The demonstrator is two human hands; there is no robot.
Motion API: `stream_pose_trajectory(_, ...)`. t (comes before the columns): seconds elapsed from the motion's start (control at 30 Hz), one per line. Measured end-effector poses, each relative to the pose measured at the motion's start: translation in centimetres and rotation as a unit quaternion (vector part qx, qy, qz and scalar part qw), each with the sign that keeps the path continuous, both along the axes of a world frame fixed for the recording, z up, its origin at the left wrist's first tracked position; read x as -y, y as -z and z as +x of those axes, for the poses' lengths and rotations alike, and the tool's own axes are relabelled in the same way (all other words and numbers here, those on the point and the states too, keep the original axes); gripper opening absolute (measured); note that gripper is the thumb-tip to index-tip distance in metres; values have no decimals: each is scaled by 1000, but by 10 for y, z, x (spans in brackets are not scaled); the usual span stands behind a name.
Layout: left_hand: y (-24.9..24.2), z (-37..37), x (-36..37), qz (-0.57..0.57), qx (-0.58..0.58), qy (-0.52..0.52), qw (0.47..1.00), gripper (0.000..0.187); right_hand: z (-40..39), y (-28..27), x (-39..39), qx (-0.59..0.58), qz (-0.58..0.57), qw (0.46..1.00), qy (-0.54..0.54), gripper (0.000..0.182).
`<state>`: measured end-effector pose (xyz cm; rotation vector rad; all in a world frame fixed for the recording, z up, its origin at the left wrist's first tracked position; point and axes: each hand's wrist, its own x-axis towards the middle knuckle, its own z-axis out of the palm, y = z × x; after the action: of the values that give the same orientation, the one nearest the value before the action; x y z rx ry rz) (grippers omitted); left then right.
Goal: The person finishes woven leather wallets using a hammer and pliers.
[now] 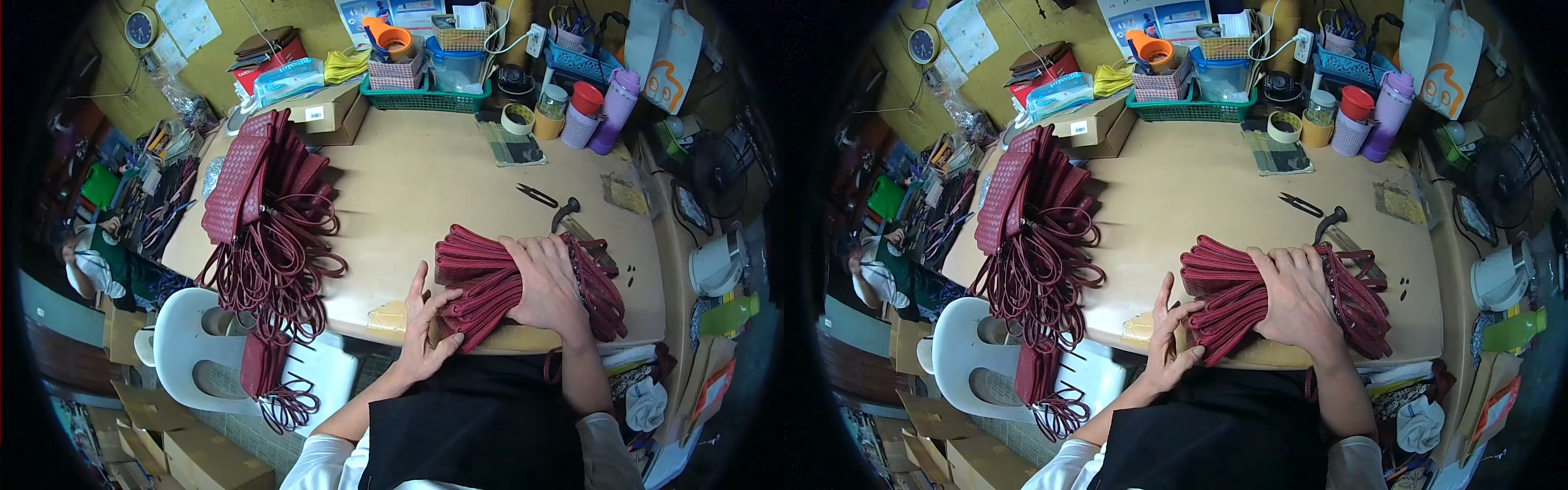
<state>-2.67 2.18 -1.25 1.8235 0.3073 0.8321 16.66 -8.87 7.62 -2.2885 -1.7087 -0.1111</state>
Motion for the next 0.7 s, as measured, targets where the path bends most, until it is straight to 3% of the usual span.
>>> stream_pose_trajectory(0.2, -6, -6, -2, 84, -42, -7, 996, 60, 0, 1, 0, -15, -11, 1000, 12, 91)
stream_pose_trajectory(0.4, -13, -9, 0, 2, -2, 39, 999, 61, 0, 0, 1, -14, -16, 1000, 5, 88)
stream_pose_trajectory(0.53, -2, -11, -9, 50, 3, 69, 996, 70, 1, 0, 1, -8, -23, 1000, 5, 87)
stream_pose_trajectory(0.6, 5, -8, -9, -125, 36, 58, 990, 85, 0, 0, 1, -9, -24, 1000, 6, 87)
stream_pose_trajectory(0.63, 6, -6, -15, -129, 20, 62, 989, 99, 0, 1, 1, -6, -16, 1000, 5, 88)
stream_pose_trajectory(0.7, 10, 1, -20, -151, 20, 57, 987, 101, 0, 1, 1, -2, -9, 1000, 3, 89)
